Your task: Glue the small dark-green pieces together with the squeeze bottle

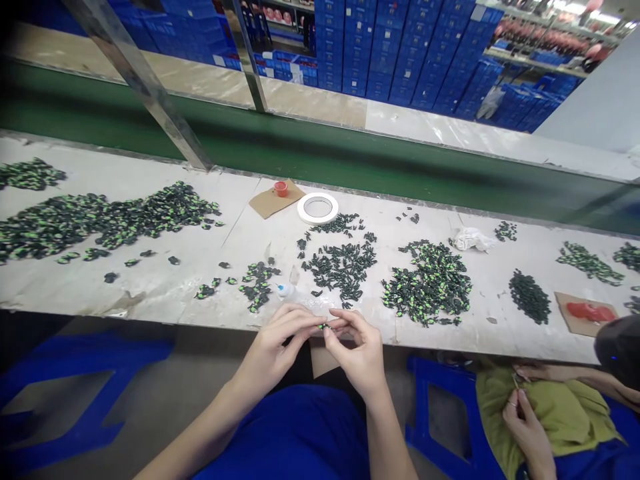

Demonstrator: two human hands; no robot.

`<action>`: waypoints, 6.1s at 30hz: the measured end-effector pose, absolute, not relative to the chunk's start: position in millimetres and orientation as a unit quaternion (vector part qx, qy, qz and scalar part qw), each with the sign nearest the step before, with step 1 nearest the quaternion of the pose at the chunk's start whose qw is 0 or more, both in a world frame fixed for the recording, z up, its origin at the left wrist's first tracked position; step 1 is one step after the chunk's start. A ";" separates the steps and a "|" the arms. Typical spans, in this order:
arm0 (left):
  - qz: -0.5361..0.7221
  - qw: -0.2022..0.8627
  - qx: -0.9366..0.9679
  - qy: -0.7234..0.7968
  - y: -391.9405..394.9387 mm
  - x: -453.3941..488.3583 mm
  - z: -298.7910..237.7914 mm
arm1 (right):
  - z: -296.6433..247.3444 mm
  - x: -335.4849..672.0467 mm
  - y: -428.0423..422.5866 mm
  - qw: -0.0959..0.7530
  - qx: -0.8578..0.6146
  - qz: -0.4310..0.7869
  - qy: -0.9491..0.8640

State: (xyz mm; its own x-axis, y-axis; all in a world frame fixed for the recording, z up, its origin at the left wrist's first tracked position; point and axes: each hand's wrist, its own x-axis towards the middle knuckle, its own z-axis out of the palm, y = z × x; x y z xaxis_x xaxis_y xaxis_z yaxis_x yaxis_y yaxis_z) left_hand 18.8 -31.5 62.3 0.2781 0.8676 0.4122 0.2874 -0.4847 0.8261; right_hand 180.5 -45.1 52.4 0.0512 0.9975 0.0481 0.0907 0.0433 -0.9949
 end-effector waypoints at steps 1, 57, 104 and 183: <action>0.452 0.319 0.737 0.388 -30.3 18.1 61.8 | 53.0 181.3 -45.4 0.499 -0.524 0.466 -0.509; 0.518 0.396 0.490 0.579 -43.4 -34.9 47.1 | 19.7 119.8 4.9 0.394 -0.551 0.188 -0.711; 0.457 0.411 0.496 0.613 -24.5 -4.8 19.2 | 16.4 170.5 -19.4 0.546 -0.588 0.233 -0.550; 0.493 0.328 0.672 0.445 -36.9 27.9 39.8 | 51.6 175.5 -54.6 0.438 -0.616 0.273 -0.595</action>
State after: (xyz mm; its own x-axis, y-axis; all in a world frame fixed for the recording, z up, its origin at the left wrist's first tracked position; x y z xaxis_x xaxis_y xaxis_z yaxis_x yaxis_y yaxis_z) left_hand 27.9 -36.9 39.8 0.1172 0.9212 0.3709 0.2746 -0.3890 0.8794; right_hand 175.5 -54.6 51.6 0.1418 0.9724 0.1854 0.4943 0.0927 -0.8644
